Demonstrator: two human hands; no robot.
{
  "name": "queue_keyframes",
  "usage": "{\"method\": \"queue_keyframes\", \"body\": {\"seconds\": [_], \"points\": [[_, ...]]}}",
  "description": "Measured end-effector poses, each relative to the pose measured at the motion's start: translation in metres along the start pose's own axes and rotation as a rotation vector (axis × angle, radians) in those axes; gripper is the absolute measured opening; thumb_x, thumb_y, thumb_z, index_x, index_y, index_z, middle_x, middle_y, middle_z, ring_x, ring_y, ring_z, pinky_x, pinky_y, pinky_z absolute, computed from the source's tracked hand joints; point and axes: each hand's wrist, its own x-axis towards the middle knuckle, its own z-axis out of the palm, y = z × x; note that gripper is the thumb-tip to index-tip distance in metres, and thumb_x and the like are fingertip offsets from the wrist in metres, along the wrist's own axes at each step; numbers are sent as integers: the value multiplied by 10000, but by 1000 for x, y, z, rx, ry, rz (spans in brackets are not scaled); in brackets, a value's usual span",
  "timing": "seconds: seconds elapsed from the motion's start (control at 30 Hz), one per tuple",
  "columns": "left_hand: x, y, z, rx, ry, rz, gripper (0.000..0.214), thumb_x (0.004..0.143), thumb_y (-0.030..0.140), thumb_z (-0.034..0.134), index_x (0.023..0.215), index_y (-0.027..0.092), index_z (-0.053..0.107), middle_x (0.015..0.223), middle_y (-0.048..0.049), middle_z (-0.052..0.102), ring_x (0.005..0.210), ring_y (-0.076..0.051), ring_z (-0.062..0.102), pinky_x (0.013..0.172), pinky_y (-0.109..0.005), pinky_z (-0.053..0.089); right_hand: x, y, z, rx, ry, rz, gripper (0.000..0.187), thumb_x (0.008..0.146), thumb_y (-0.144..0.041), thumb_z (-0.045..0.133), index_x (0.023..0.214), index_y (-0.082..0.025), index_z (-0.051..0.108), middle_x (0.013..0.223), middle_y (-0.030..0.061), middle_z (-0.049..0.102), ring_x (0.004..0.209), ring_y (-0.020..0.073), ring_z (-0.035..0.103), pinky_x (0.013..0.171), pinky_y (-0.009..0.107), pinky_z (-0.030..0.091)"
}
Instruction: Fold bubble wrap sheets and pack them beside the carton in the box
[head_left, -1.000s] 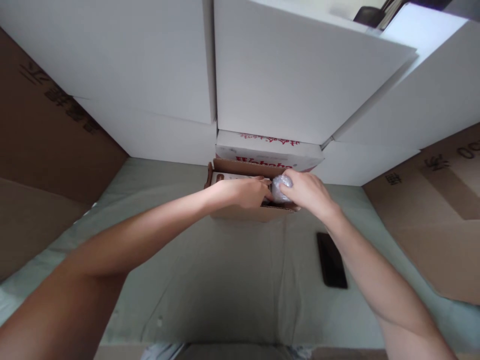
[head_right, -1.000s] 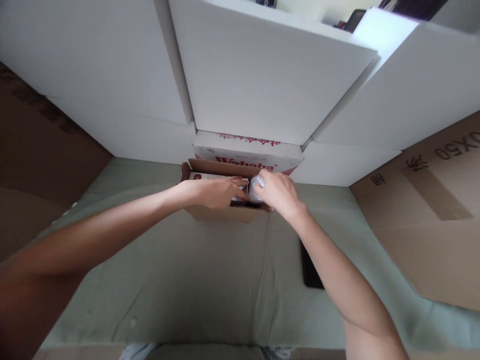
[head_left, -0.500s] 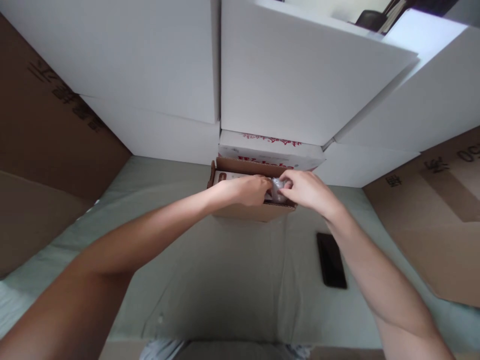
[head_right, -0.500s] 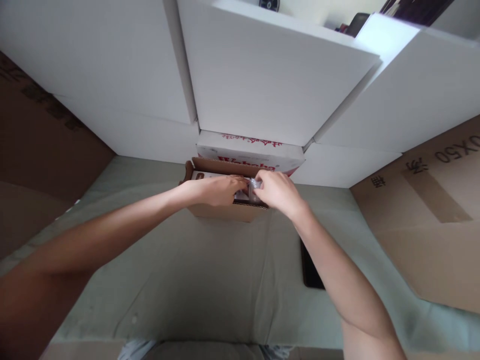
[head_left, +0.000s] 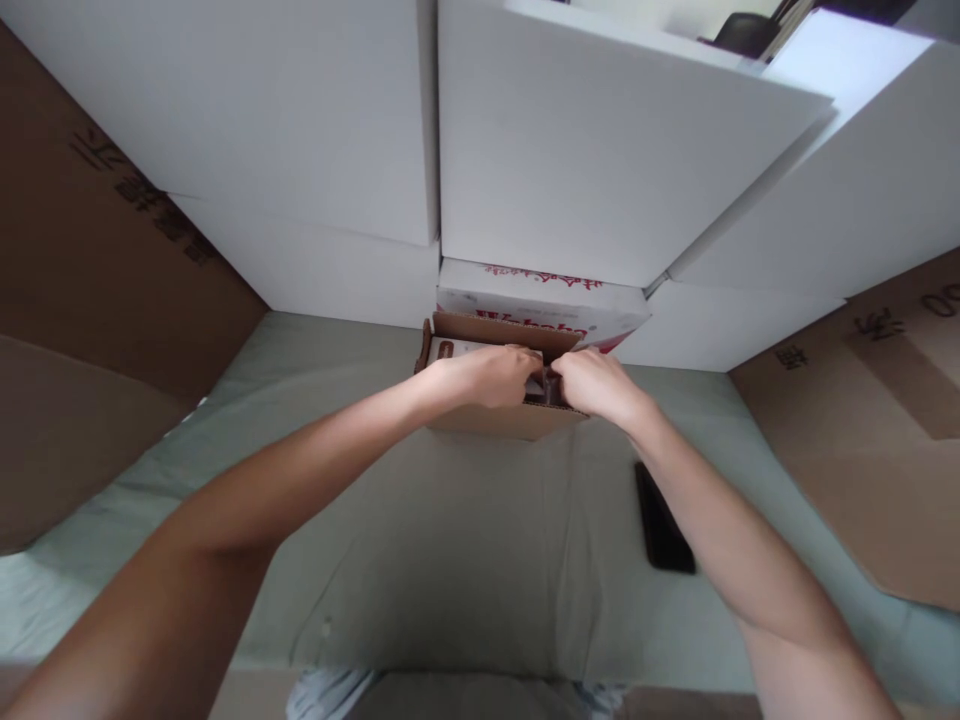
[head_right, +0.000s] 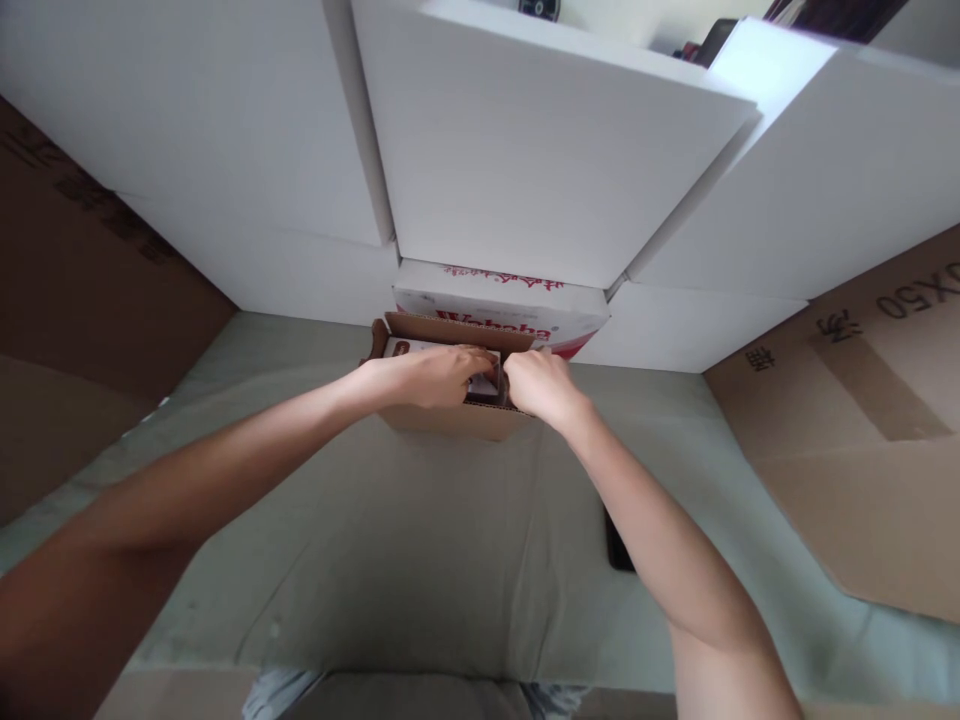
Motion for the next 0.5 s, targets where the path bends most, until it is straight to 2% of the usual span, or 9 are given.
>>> {"method": "queue_keyframes", "body": {"seconds": [0.07,0.1,0.17,0.23,0.27,0.3,0.4,0.43,0.5], "points": [[-10,-1,-4,-23,43,45,418,715,7,394,1029,145,634,1138,-85,656,1076,-238,598,920,-358,465,-6,10,1,182,94,-17,304,749,-85,442,880,-169,703,870,123,720,836,264,661,676,351,477],[-19,-3,-6,-59,128,50,448,735,7,374,1082,158,615,1189,-70,633,1139,-232,564,955,-370,454,-11,18,4,323,195,-6,323,769,-99,427,929,-183,694,869,98,721,819,234,660,687,338,483],[-48,-9,-4,-158,433,-13,495,803,28,324,1210,207,542,1294,-23,565,1264,-214,464,1028,-401,414,-25,37,21,646,487,77,350,827,-152,388,1051,-210,650,856,54,713,746,174,649,675,305,494],[-82,-22,9,-244,826,-178,514,885,80,264,1323,304,413,1375,46,485,1347,-196,354,1086,-418,361,-39,51,52,912,749,195,346,855,-210,374,1115,-206,602,869,51,695,671,148,625,620,291,497],[-97,-32,21,-294,1014,-250,543,888,81,257,1370,320,328,1429,64,417,1371,-209,305,1109,-444,329,-44,54,71,1027,792,227,344,839,-215,394,1122,-195,590,895,61,689,674,147,626,615,292,503],[-109,-42,34,-354,1114,-306,593,855,72,287,1393,322,269,1465,67,358,1374,-236,295,1106,-465,330,-48,52,92,1127,776,226,365,801,-203,431,1135,-188,575,944,76,685,721,154,638,632,299,513],[-121,-65,84,-628,878,-500,698,738,104,377,1401,281,254,1488,-25,333,1353,-270,346,1057,-503,380,-48,23,148,1288,622,113,570,720,-176,512,1284,-225,449,1239,110,584,1054,190,602,844,365,514],[-118,-68,101,-674,815,-503,724,707,113,393,1404,257,260,1488,-54,331,1369,-266,322,1063,-501,371,-47,8,162,1311,614,93,572,713,-184,528,1277,-230,446,1262,108,564,1105,196,577,891,384,498],[-112,-64,131,-714,782,-424,722,673,121,409,1382,218,310,1433,-80,406,1352,-235,353,1106,-487,308,-50,-18,183,1335,618,85,523,721,-203,546,1237,-232,467,1238,100,574,1126,204,565,936,409,473]]}}
